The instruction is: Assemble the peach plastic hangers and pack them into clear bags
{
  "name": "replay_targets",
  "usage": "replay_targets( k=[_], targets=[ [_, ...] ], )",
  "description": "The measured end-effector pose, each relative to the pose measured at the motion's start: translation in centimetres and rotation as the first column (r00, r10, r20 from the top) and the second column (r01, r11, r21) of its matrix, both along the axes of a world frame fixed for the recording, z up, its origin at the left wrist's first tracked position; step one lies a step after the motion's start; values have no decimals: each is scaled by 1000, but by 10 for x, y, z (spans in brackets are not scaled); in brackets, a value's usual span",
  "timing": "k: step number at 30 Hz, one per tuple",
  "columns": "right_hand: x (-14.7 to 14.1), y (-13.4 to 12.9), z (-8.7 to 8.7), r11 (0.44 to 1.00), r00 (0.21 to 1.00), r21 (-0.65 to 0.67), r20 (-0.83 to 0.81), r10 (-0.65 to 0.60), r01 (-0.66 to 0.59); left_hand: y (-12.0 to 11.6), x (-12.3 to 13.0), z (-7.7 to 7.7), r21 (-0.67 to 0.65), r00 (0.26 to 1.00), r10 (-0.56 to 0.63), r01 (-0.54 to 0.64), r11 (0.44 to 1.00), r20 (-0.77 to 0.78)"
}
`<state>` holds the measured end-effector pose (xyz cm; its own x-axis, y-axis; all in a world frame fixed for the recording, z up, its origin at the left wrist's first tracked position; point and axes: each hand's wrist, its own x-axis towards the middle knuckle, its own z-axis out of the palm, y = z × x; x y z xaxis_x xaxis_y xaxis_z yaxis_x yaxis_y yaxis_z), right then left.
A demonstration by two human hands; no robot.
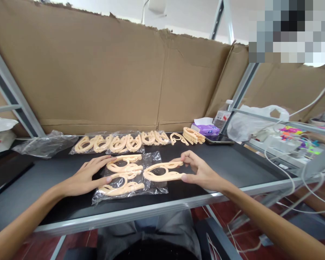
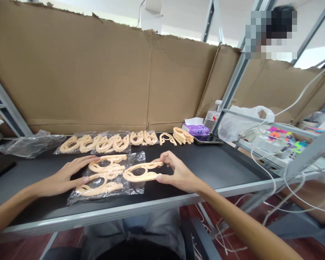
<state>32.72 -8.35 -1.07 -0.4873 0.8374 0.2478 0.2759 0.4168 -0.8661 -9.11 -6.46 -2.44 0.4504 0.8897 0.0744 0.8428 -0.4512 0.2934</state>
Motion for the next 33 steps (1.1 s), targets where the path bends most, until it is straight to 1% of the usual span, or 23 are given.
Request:
replay_targets(
  k=[3, 6, 8, 11, 13, 14, 16, 20, 22, 26, 28, 31, 33],
  targets=[
    [-15, 3, 2, 999, 999, 18, 8, 48, -49, 0, 0, 0, -1, 1000, 0, 0, 1000, -8],
    [-33, 8, 6, 993, 994, 72, 55, 93, -97, -1, 1, 1, -8, 1000, 4, -4, 1000, -16],
    [-45, 11, 11, 985, 982, 83, 128, 141, -153, -2, 2, 3, -26, 1000, 8, -9, 1000, -21],
    [-58, 12, 19, 971, 939, 72, 281, 200, -228, -2, 2, 4, -46, 1000, 11, -12, 999, -20],
    [-63, 10, 21, 964, 917, 89, 341, 206, -249, -2, 1, 4, -44, 1000, 8, -8, 999, -14],
    [-63, 9, 19, 964, 917, 96, 344, 202, -248, -2, 1, 4, -43, 1000, 9, -9, 999, -12],
    [-63, 8, 13, 970, 936, 83, 291, 197, -230, -2, 1, 4, -51, 1000, 19, -20, 999, -14],
    [-65, 4, 1, 979, 974, 14, 98, 203, -205, -2, 3, 4, -59, 999, 27, -29, 998, -29],
    [-69, 1, 2, 981, 975, 4, 105, 195, -196, -2, 3, 5, -54, 999, 22, -24, 998, -46],
    [-81, -6, 12, 984, 960, 31, 223, 166, -177, -2, 2, 4, -32, 998, 26, -28, 999, -57],
    [-84, -8, 12, 986, 970, 33, 189, 155, -164, -2, 2, 4, -37, 998, 30, -32, 999, -47],
    [-83, -11, 4, 990, 987, 9, 76, 138, -139, -1, 2, 4, -55, 999, 32, -34, 998, -29],
    [-84, -13, -2, 993, 992, 2, 59, 114, -114, -2, 2, 4, -51, 1000, 19, -19, 999, -13]
  ],
)
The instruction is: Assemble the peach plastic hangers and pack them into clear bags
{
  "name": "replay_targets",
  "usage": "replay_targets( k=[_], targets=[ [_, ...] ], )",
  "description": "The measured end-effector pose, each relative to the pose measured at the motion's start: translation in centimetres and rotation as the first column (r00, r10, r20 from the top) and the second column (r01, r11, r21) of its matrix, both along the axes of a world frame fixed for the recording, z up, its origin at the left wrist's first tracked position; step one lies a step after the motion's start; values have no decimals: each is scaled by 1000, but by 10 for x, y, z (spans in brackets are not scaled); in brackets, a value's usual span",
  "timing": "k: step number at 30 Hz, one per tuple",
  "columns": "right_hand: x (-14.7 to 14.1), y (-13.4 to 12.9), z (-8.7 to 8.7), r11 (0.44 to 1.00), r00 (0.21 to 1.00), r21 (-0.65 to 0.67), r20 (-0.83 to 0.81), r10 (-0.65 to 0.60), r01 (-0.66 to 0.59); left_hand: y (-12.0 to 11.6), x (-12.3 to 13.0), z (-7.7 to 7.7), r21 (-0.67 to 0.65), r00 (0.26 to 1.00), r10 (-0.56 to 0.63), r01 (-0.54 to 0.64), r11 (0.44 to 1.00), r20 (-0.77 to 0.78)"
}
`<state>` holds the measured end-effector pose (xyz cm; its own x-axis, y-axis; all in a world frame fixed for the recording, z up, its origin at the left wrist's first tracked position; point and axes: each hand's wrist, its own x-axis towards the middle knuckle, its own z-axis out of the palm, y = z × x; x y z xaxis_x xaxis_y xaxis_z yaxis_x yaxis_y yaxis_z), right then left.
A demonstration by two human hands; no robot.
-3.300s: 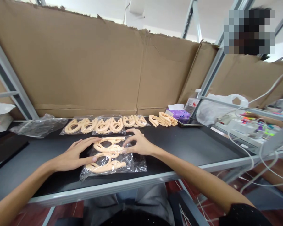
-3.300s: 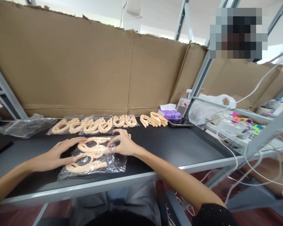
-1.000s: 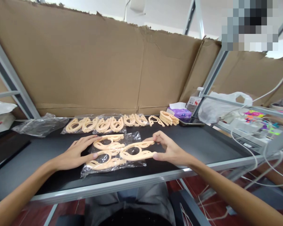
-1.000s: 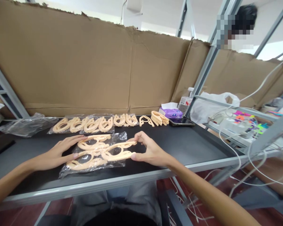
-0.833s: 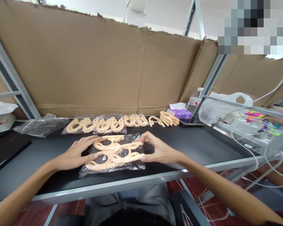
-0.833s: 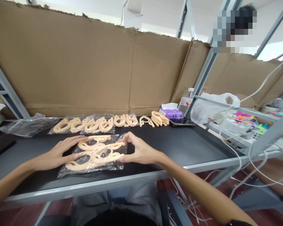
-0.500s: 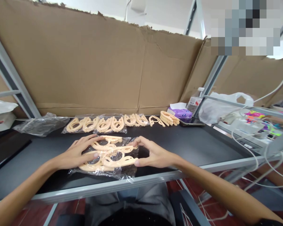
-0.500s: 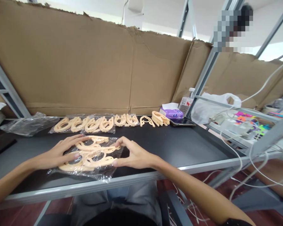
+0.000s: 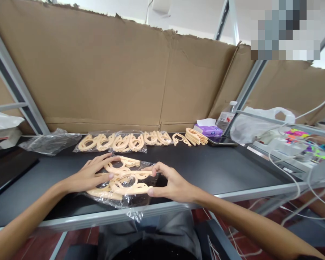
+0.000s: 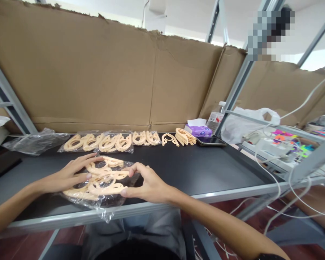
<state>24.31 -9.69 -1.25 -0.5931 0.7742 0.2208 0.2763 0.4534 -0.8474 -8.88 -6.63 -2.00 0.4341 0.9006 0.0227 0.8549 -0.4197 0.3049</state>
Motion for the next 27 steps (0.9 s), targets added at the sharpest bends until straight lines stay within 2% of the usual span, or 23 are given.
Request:
replay_targets(
  k=[4, 8, 11, 13, 16, 19, 23, 27],
  targets=[
    [-14, -3, 1, 996, 993, 91, 111, -38, 28, -1, -1, 0, 52, 999, -25, 24, 998, 26],
    [-33, -4, 11, 969, 959, 212, 275, 66, -128, 0, -3, -3, 63, 999, -32, 30, 998, 40],
    [-35, -3, 12, 943, 945, 275, 315, 94, -186, 2, -4, -6, 69, 998, -37, 33, 997, 57],
    [-32, -3, 9, 942, 952, 296, 299, 69, -161, 2, -4, -6, 64, 998, -29, 25, 998, 58],
    [-27, 1, 0, 952, 968, 302, 247, -35, -43, 0, -2, -3, 49, 999, -13, 10, 999, 52],
    [-30, 9, -8, 933, 969, 355, 208, -136, 55, -1, 1, 1, 33, 999, -10, 8, 999, 49],
    [-41, 20, -10, 897, 974, 436, 163, -160, 74, -2, 1, 3, 22, 998, 14, -15, 1000, 61],
    [-45, 19, -8, 895, 981, 443, 141, -136, 60, 1, -2, -2, 3, 995, 35, -36, 999, 97]
  ],
)
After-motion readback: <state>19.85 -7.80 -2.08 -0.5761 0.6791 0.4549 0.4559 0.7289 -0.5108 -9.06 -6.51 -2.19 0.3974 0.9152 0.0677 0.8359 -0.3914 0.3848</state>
